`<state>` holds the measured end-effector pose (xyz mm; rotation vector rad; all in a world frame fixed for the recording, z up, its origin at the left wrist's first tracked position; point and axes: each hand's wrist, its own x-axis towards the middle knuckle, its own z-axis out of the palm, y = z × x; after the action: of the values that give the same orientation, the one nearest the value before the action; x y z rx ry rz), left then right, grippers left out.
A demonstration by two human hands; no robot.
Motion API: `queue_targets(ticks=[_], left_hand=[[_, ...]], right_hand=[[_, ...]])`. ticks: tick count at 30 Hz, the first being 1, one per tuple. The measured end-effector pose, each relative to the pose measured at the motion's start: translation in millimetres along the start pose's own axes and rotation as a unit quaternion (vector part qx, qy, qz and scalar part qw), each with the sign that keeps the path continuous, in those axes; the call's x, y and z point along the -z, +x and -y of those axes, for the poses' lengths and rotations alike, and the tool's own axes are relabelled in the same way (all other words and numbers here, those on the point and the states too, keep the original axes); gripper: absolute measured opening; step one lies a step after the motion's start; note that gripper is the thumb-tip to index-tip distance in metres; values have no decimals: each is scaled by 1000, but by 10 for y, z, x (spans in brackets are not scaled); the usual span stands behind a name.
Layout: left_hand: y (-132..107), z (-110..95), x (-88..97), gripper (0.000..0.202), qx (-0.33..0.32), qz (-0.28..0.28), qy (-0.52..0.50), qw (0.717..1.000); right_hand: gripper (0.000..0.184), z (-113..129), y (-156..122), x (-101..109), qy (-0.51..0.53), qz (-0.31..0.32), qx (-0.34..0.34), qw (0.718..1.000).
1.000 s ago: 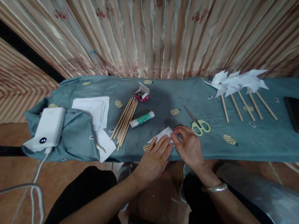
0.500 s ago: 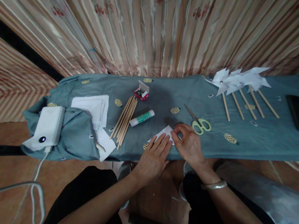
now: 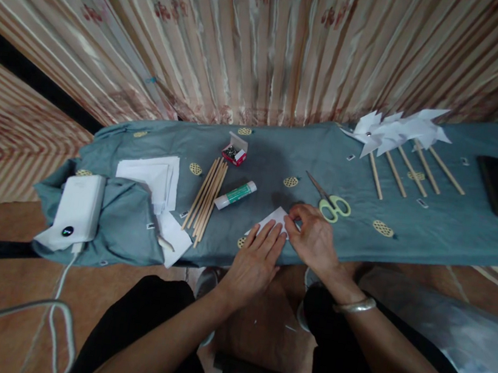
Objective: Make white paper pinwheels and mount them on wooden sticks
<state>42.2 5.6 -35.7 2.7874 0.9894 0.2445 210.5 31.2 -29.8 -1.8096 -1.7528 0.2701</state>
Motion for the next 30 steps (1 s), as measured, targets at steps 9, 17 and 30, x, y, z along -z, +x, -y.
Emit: queue_targets(ticks=[9, 17, 30], left_hand=[[13, 1, 4, 61, -2, 10, -2, 1000], [29, -10, 25, 61, -4, 10, 4, 1000], [30, -8, -4, 56, -5, 10, 22, 1000]], right_hand=[[12, -16, 4, -26, -15, 1, -1, 1000], [13, -3, 14, -16, -37, 6, 1, 999], [15, -59, -61, 16, -6, 10, 30, 999]])
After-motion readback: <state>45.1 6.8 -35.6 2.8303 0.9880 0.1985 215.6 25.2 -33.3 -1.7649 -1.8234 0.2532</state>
